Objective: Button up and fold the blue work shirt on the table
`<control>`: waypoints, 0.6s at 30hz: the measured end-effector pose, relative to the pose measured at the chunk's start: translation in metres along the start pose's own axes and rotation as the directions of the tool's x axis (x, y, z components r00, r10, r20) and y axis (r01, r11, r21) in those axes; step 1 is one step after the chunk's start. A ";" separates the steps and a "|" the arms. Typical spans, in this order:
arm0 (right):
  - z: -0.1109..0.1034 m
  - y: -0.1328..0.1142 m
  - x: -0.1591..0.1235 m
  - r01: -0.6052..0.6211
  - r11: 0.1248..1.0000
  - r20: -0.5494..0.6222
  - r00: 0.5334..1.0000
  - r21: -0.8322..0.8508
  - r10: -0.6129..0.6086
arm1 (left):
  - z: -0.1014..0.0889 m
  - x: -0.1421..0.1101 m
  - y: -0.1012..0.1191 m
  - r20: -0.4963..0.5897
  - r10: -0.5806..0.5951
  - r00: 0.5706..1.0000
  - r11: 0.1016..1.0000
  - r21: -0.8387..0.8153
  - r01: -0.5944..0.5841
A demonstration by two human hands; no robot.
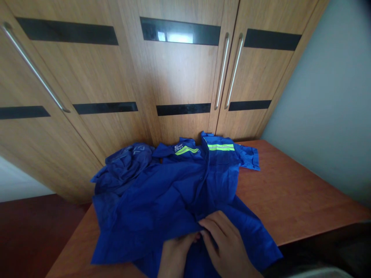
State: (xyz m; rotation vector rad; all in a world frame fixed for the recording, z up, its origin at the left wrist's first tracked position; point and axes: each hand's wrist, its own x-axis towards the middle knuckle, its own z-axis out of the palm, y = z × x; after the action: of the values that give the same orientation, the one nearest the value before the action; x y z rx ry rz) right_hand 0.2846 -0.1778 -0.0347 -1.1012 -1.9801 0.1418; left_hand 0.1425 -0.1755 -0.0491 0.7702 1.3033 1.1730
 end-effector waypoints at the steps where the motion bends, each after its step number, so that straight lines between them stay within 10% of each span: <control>1: 0.001 0.001 0.001 -0.007 1.000 0.007 1.000 -0.001 0.007 | 0.000 -0.001 0.001 -0.013 -0.009 1.000 1.000 0.010 0.009; 18: -0.010 -0.007 0.011 -0.208 0.922 0.087 0.978 0.327 0.190 | -0.002 -0.006 0.014 -0.006 0.078 0.997 0.988 0.134 -0.077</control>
State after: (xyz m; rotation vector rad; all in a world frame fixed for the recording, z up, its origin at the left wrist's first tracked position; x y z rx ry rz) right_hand 0.2846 -0.1764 -0.0178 -1.0778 -1.8014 0.6008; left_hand 0.1381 -0.1779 -0.0347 0.9203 1.3821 1.1610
